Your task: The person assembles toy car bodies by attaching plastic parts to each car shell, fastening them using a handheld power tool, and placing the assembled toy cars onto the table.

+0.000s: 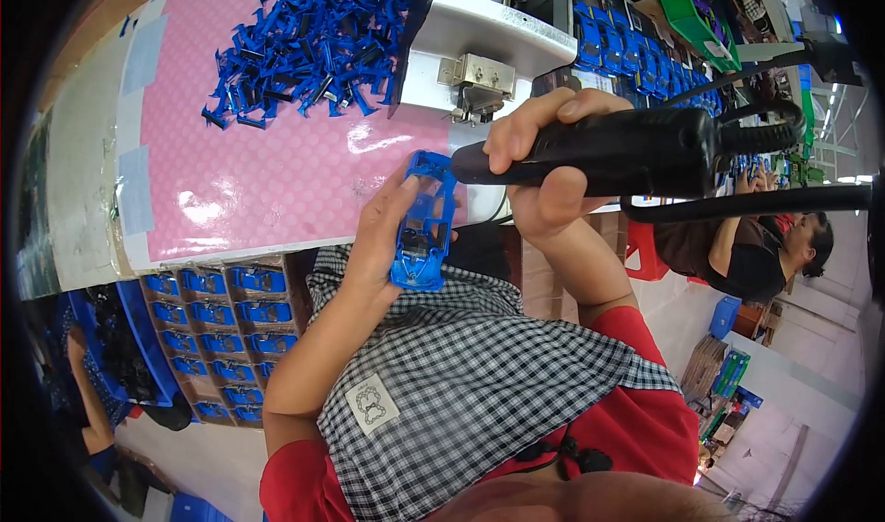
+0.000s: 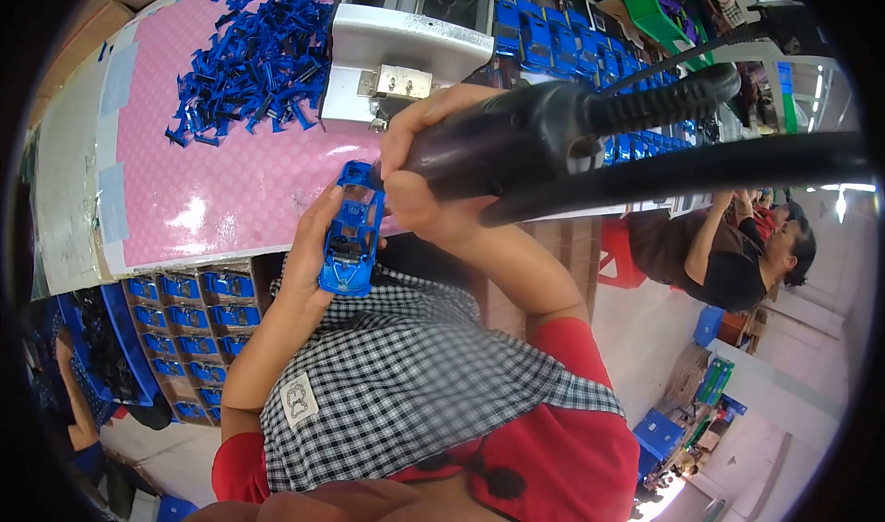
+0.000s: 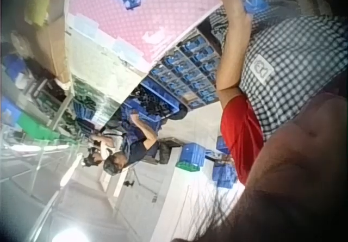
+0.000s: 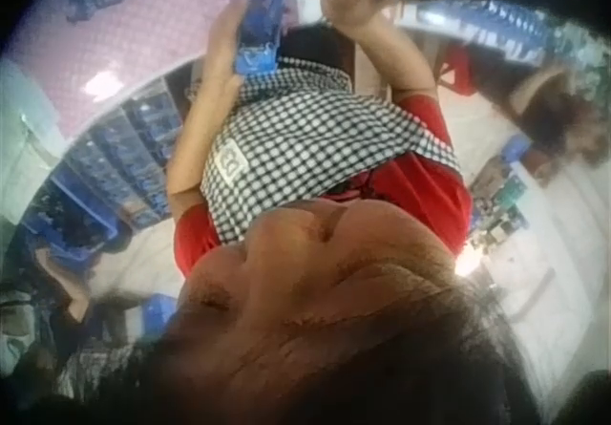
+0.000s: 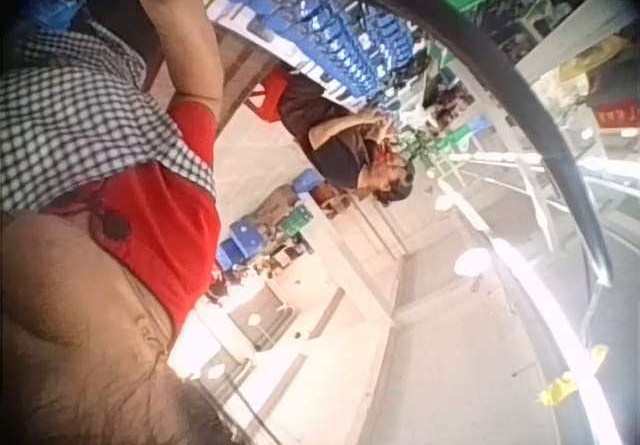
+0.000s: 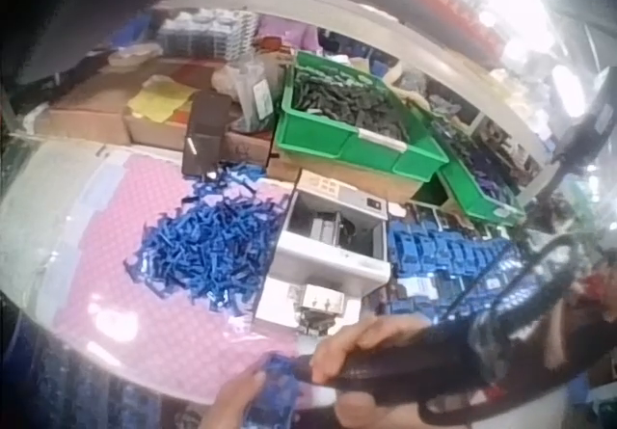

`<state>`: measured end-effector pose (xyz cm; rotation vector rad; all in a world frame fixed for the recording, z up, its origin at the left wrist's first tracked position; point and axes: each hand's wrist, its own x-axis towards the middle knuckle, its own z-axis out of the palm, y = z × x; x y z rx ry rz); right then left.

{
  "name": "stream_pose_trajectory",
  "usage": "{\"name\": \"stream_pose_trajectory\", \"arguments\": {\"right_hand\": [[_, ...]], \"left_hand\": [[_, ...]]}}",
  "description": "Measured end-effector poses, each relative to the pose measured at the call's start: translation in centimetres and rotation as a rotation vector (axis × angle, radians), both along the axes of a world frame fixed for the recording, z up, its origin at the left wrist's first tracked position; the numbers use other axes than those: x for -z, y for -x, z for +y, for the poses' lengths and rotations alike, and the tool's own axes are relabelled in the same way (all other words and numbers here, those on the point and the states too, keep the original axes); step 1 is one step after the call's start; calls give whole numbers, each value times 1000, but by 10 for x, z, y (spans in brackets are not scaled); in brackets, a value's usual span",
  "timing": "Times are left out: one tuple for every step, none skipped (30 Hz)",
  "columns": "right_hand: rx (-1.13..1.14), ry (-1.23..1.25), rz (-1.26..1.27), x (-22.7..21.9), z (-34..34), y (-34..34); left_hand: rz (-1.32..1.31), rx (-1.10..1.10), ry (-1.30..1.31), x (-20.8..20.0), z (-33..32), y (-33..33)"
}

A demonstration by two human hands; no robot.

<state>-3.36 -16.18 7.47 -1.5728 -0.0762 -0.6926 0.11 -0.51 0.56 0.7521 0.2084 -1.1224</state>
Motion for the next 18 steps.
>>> {"name": "stream_pose_trajectory", "arguments": {"right_hand": [[-1,0,-1,2,-1,0],[-11,4,-28,4,-1,-1],[-21,7,-55,6,-2,-1],[-20,7,-55,7,-3,-2],[-27,-3,-76,8,-3,-2],[-35,-13,-98,8,-3,-2],[-35,-14,-97,10,-4,-1],[-34,9,-71,12,-6,1],[-33,31,-46,13,-6,1],[-35,30,-45,13,-5,1],[-8,11,-53,13,-3,2],[22,-7,-62,13,-1,2],[22,-6,-59,13,-1,1],[13,-19,-44,14,-1,1],[7,-38,-33,14,-3,1],[9,-42,-33,14,-5,2],[-13,-48,-11,14,-8,3],[-33,-48,13,15,-8,2]], "left_hand": [[-1,-1,0,0,0,0],[-5,-2,7,0,0,0],[-9,-3,14,0,0,0],[-9,-3,14,0,0,0],[-8,-1,8,-1,0,0],[-8,1,2,-1,0,1],[-7,0,1,-1,-1,1],[-10,0,2,0,-1,2],[-13,-1,3,1,-1,2],[-12,-3,2,1,-1,3],[-5,-4,11,0,-2,4],[2,-2,21,0,-2,4],[5,-2,22,1,-2,4],[5,-6,15,3,-2,5],[-1,-8,1,3,-3,5],[0,-7,-3,2,-5,5],[-12,-5,-18,1,-6,6],[-21,-2,-27,1,-6,4]]}}
